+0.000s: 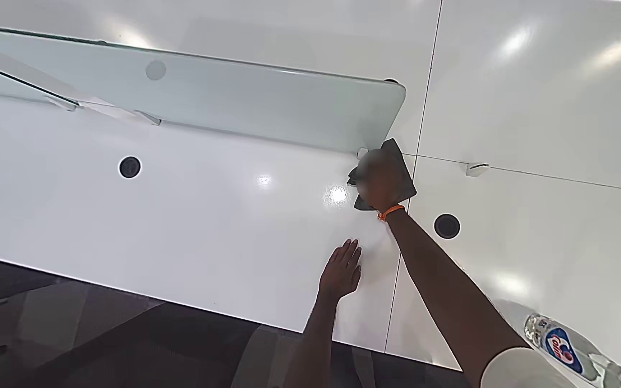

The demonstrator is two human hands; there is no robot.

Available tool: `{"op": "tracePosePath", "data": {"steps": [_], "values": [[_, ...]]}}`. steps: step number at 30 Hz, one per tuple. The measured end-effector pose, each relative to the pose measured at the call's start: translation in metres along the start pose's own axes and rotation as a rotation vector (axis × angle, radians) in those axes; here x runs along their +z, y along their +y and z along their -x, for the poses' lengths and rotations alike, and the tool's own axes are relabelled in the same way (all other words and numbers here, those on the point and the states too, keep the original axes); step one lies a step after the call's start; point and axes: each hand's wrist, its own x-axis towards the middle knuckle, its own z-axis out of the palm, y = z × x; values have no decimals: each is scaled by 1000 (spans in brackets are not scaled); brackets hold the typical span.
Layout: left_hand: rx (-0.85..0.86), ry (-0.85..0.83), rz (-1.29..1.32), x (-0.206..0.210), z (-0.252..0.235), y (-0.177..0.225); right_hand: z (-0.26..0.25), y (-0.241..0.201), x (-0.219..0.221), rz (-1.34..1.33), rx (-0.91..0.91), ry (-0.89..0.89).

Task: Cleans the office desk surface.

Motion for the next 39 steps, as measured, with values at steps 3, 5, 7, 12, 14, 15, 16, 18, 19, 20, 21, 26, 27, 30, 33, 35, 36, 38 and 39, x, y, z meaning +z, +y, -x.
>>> {"op": "tracePosePath", "data": {"steps": [3,5,7,12,14,15,16,18,19,20,21,26,27,30,33,35,36,38,39], "values": [[-1,-7,10,0,-1,0,10,1,4,-17,-34,8],[-2,-7,17,0,-1,-1,20,-1,6,-21,-64,12],[-9,-24,30,-1,-2,-1,33,-5,9,-22,-91,11],[14,2,128,-4,2,-3,74,-17,14,-24,-114,41],[4,55,183,-3,4,-3,97,-25,15,-19,-103,44],[-4,123,219,-2,4,-5,108,-29,15,-16,-102,51],[-20,213,265,0,5,-6,122,-34,16,-14,-103,55],[-99,411,381,-3,12,-9,156,-45,19,-3,-116,31],[-170,487,441,-9,17,-12,172,-49,20,6,-129,8],[-259,534,502,-17,26,-14,187,-51,23,4,-134,12],[-334,589,546,-25,40,-18,202,-51,25,1,-140,27],[-488,907,587,-53,161,-63,302,-70,33,-34,-196,-13],[-513,940,564,-56,186,-69,325,-77,34,-46,-220,-40],[-577,1015,507,-54,242,-73,379,-110,44,-42,-317,-112],[-619,986,522,-49,271,-57,395,-155,60,-23,-429,-210],[-651,960,562,-47,278,-44,386,-191,73,-31,-523,-279],[-668,955,589,-46,282,-38,379,-210,80,-43,-568,-306],[-691,945,622,-44,290,-31,365,-243,94,-70,-642,-341],[-698,940,622,-44,294,-31,357,-256,100,-88,-671,-364]]}}
